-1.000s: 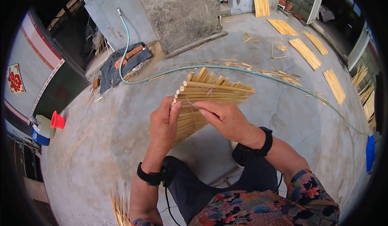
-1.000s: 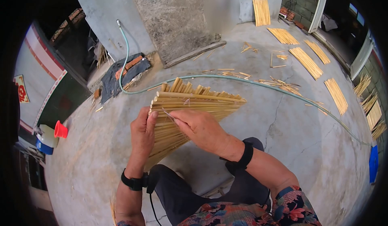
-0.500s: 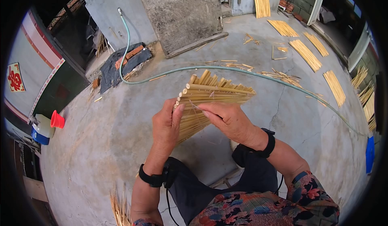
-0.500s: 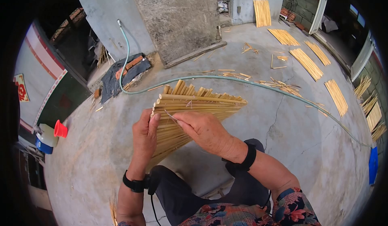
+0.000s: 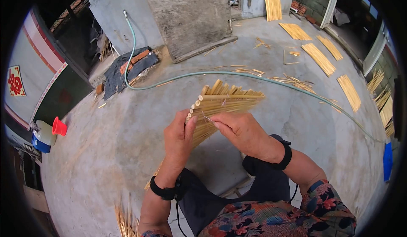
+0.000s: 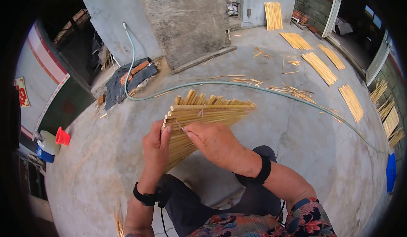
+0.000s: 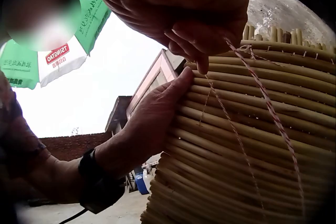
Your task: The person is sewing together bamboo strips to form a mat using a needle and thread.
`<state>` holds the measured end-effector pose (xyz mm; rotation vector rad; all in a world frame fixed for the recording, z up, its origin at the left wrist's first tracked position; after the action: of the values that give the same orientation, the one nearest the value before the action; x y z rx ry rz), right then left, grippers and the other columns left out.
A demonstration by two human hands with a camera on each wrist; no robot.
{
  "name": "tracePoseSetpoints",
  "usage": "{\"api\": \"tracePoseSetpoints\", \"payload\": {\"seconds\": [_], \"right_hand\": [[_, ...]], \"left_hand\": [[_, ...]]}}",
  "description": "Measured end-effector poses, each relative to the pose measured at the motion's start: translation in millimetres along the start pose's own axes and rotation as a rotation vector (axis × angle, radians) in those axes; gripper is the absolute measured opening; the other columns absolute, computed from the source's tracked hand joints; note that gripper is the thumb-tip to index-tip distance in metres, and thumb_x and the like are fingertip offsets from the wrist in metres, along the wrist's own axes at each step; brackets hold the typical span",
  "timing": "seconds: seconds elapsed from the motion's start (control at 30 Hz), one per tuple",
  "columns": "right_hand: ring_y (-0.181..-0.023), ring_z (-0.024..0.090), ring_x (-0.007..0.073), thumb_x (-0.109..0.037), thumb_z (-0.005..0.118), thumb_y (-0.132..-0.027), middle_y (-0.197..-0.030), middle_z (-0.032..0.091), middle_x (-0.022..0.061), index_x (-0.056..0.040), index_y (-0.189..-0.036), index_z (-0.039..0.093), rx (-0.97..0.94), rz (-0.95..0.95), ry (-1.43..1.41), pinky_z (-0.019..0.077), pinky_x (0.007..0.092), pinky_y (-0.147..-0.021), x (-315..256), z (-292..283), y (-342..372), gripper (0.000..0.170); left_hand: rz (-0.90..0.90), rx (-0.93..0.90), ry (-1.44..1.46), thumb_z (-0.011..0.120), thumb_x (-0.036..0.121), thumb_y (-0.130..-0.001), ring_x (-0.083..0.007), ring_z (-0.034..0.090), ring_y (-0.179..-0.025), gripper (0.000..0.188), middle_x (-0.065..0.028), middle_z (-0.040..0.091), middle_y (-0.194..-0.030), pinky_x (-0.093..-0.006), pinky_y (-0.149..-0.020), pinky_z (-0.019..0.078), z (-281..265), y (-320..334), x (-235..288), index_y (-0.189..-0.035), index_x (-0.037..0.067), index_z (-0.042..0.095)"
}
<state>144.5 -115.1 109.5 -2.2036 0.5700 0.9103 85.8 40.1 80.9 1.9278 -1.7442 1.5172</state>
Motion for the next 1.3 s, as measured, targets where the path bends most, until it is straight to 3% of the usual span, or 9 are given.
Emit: {"api": "tracePoseSetpoints", "payload": {"seconds": [0.3, 0.37, 0.4, 0.5, 0.63, 0.87, 0.93, 1.07, 1.3], "right_hand": [[-0.069, 0.06, 0.0342, -0.011, 0.053, -0.088, -0.078, 0.061, 0.017, -0.0015, -0.098, 0.058, -0.061, 0.199, 0.032, 0.0465, 0.0378, -0.059, -11, -15, 54, 0.015], [-0.059, 0.058, 0.0228, -0.012, 0.053, -0.09, -0.072, 0.059, 0.0122, -0.0014, -0.103, 0.058, -0.084, 0.362, -0.136, 0.045, 0.0318, -0.055, -5, -14, 72, 0.018], [-0.059, 0.058, 0.0228, -0.012, 0.053, -0.09, -0.072, 0.059, 0.0122, -0.0014, -0.103, 0.058, -0.085, 0.386, -0.138, 0.045, 0.0318, -0.055, -6, -14, 84, 0.018], [-0.057, 0.044, 0.0033, -0.015, 0.051, -0.094, -0.064, 0.048, -0.001, -0.0032, -0.111, 0.059, -0.087, 0.576, -0.421, 0.0393, 0.0213, -0.051, -4, -12, 119, 0.022], [-0.054, 0.041, 0.0029, -0.016, 0.05, -0.095, -0.063, 0.046, -0.0031, -0.0051, -0.113, 0.06, -0.128, 0.811, -0.601, 0.0363, 0.0199, -0.049, 0, -14, 144, 0.023], [-0.049, 0.043, 0.0034, -0.014, 0.048, -0.096, -0.058, 0.047, -0.0019, -0.0042, -0.112, 0.06, -0.158, 0.992, -0.705, 0.0358, 0.0193, -0.046, 1, -16, 168, 0.023], [-0.047, 0.045, 0.0036, -0.012, 0.049, -0.095, -0.056, 0.049, -0.001, -0.0038, -0.112, 0.061, -0.069, 0.964, -0.791, 0.0361, 0.0199, -0.045, -1, -17, 172, 0.022], [-0.049, 0.046, 0.0038, -0.011, 0.05, -0.094, -0.058, 0.05, -0.0003, -0.0021, -0.111, 0.061, -0.042, 0.918, -0.747, 0.0367, 0.02, -0.045, -1, -15, 180, 0.022], [-0.051, 0.051, 0.0119, -0.004, 0.051, -0.091, -0.061, 0.053, 0.004, 0.0014, -0.103, 0.06, -0.097, 0.703, -0.473, 0.0404, 0.024, -0.047, 2, -12, 183, 0.016]], "left_hand": [[0.16, -0.129, -0.013, 0.066, 0.013, -0.082, -0.0281, 0.061, -0.073, 0.026, -0.0126, 0.06, -0.084, -0.0348, -0.062, 0.0483, 26, 34, 25, -0.104, 0.004, 0.055], [0.17, -0.186, -0.038, 0.068, 0.014, -0.08, -0.0293, 0.061, -0.074, 0.029, -0.0125, 0.06, -0.084, -0.0358, -0.062, 0.0485, 30, 43, 30, -0.104, 0.004, 0.055], [0.203, -0.247, -0.089, 0.07, 0.014, -0.077, -0.0291, 0.061, -0.075, 0.034, -0.0129, 0.06, -0.085, -0.0356, -0.063, 0.0492, 32, 49, 34, -0.106, 0.003, 0.055], [0.305, -0.311, -0.121, 0.072, 0.014, -0.072, -0.0291, 0.062, -0.077, 0.042, -0.0141, 0.061, -0.088, -0.0351, -0.065, 0.0506, 40, 68, 40, -0.108, 0.0, 0.054], [0.419, -0.35, -0.128, 0.075, 0.014, -0.068, -0.0294, 0.063, -0.081, 0.051, -0.0171, 0.062, -0.093, -0.0341, -0.067, 0.052, 47, 80, 45, -0.11, -0.005, 0.053], [0.325, -0.429, -0.025, 0.074, 0.009, -0.063, -0.0323, 0.062, -0.09, 0.056, -0.0172, 0.062, -0.103, -0.0376, -0.076, 0.0511, 51, 90, 53, -0.112, -0.002, 0.052], [0.378, -0.452, -0.007, 0.072, 0.014, -0.068, -0.0321, 0.062, -0.084, 0.049, -0.0183, 0.06, -0.098, -0.0356, -0.07, 0.0524, 49, 89, 55, -0.108, -0.009, 0.054], [0.361, -0.508, 0.0, 0.071, 0.015, -0.07, -0.0337, 0.062, -0.085, 0.048, -0.0203, 0.06, -0.099, -0.0368, -0.071, 0.0528, 46, 91, 56, -0.106, -0.01, 0.054], [0.395, -0.48, 0.026, 0.062, 0.019, -0.081, -0.0343, 0.064, -0.085, 0.036, -0.0245, 0.06, -0.098, -0.0408, -0.073, 0.0546, 45, 93, 59, -0.101, -0.011, 0.054]]}}
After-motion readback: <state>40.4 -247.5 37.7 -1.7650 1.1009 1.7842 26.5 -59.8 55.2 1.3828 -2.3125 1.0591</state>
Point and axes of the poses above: each hand's wrist, its own y-axis away from the middle knuckle, its own z-axis out of the palm, x = y × z, the point moved 4 cm from there along -y, towards the middle knuckle
